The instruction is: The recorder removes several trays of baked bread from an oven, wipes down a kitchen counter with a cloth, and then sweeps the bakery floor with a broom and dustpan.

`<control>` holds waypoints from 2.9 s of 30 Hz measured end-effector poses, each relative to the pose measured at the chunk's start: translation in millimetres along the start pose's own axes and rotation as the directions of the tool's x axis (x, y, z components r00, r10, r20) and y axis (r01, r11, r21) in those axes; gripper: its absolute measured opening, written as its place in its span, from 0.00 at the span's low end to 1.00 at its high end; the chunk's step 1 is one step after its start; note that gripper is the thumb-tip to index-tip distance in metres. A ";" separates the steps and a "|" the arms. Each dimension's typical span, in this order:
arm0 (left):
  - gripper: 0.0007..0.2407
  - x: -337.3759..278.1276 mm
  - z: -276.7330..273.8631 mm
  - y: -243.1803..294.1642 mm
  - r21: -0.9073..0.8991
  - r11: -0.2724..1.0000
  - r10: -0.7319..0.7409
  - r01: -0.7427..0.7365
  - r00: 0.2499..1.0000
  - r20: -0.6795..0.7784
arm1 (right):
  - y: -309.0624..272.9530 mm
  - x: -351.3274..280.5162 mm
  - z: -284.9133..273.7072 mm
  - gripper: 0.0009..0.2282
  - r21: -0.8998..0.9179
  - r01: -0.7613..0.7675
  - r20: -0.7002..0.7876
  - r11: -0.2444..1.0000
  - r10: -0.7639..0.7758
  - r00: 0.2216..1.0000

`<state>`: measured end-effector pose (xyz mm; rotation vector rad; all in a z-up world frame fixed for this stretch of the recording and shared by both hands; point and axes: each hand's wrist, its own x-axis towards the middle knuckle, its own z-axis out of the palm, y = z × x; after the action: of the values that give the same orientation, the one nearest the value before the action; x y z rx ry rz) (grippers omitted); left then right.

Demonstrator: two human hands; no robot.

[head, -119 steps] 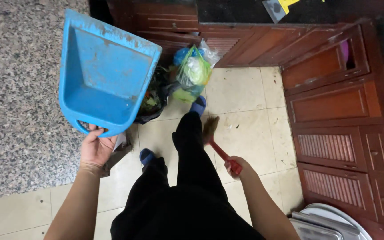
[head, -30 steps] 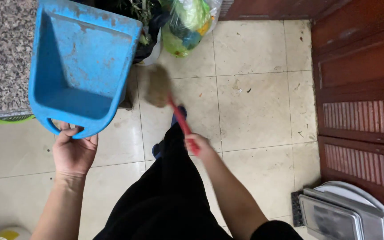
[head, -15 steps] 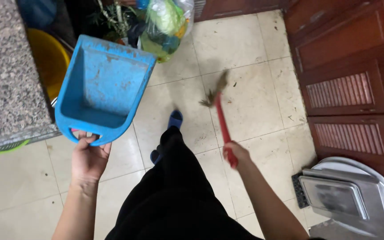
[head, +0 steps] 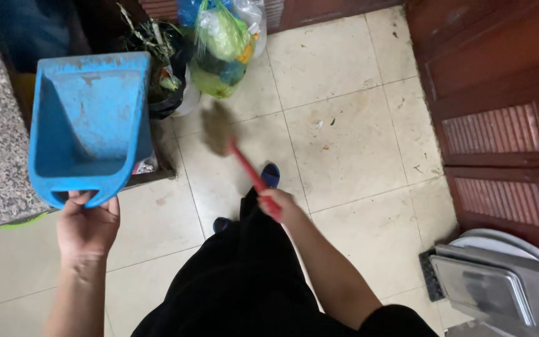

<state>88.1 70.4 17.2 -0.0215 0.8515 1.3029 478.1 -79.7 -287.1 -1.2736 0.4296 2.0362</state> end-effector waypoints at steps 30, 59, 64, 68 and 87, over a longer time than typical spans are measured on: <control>0.12 98.6 60.1 -101.5 0.057 0.991 -0.116 0.123 0.987 -0.108 | -164.7 -35.0 -100.9 0.09 0.071 0.202 -0.275 0.977 -0.175 0.945; 0.13 273.6 177.4 -167.0 0.208 0.857 -0.448 0.472 0.881 -0.155 | -383.7 49.3 27.4 0.06 -0.552 0.065 -0.362 0.831 -0.309 0.879; 0.12 311.1 196.6 -179.0 0.188 0.821 -0.549 0.539 0.836 0.003 | -432.4 89.6 -88.1 0.09 0.296 0.324 -0.300 0.898 -0.235 0.925; 0.13 333.8 226.0 -194.6 0.309 0.786 -0.511 0.536 0.844 -0.165 | -406.4 3.7 -92.8 0.08 0.465 0.334 -0.307 0.820 -0.204 0.929; 0.20 405.6 334.5 -376.3 0.515 0.519 -0.709 0.682 0.680 -0.186 | -463.6 -1.6 -36.1 0.07 0.587 0.387 -0.319 0.711 -0.237 0.918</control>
<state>590.8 446.1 -138.1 0.1150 1.0069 0.2483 827.1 226.9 -266.3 -1.0401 0.8659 1.2784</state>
